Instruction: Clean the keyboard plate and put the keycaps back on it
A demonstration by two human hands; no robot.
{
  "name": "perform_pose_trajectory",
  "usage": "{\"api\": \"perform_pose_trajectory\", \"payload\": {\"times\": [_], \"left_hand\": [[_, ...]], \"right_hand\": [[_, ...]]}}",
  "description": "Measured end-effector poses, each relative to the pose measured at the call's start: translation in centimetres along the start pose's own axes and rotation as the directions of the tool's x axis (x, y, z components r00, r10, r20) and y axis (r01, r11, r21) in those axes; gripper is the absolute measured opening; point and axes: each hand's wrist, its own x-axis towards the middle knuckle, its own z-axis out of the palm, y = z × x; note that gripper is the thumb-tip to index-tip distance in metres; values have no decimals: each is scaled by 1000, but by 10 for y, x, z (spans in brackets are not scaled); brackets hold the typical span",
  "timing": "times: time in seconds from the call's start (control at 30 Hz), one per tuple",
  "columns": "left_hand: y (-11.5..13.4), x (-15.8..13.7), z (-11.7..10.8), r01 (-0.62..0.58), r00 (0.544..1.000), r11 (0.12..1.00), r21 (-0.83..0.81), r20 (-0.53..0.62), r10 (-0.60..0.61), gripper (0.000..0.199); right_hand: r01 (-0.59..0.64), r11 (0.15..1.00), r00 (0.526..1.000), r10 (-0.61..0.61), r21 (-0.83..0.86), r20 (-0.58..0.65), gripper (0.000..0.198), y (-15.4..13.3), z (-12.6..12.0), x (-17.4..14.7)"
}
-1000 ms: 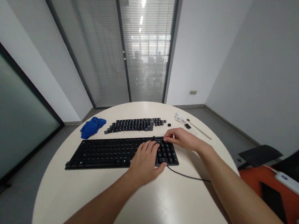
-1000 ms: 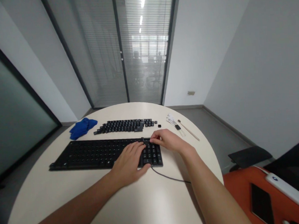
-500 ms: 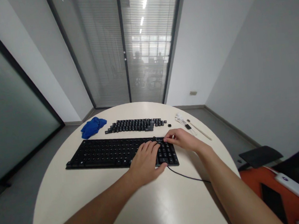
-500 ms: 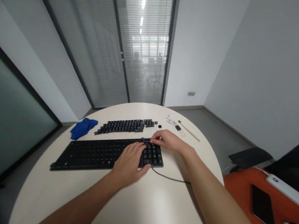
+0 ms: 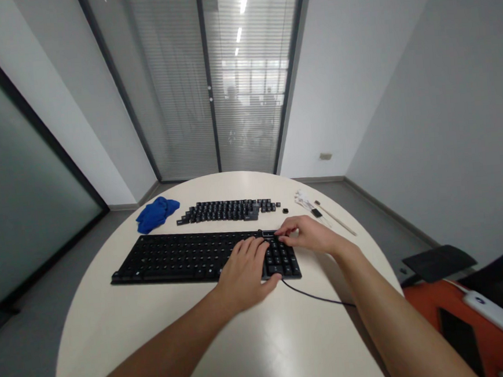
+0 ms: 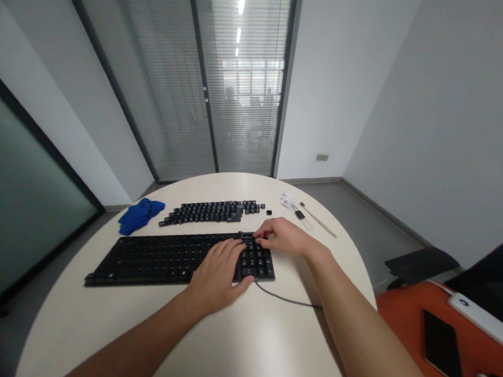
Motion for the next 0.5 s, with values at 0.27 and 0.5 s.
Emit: {"api": "perform_pose_trajectory", "payload": {"times": [0.27,0.5], "left_hand": [[0,0,-1,-2,1000,1000,1,1,2,58],[0,0,0,-5,1000,1000,2,-9,5,57]], "right_hand": [[-52,997,998,53,49,-15,24,1,1,0],[-56,996,998,59,70,-31,23,7,3,0]]}}
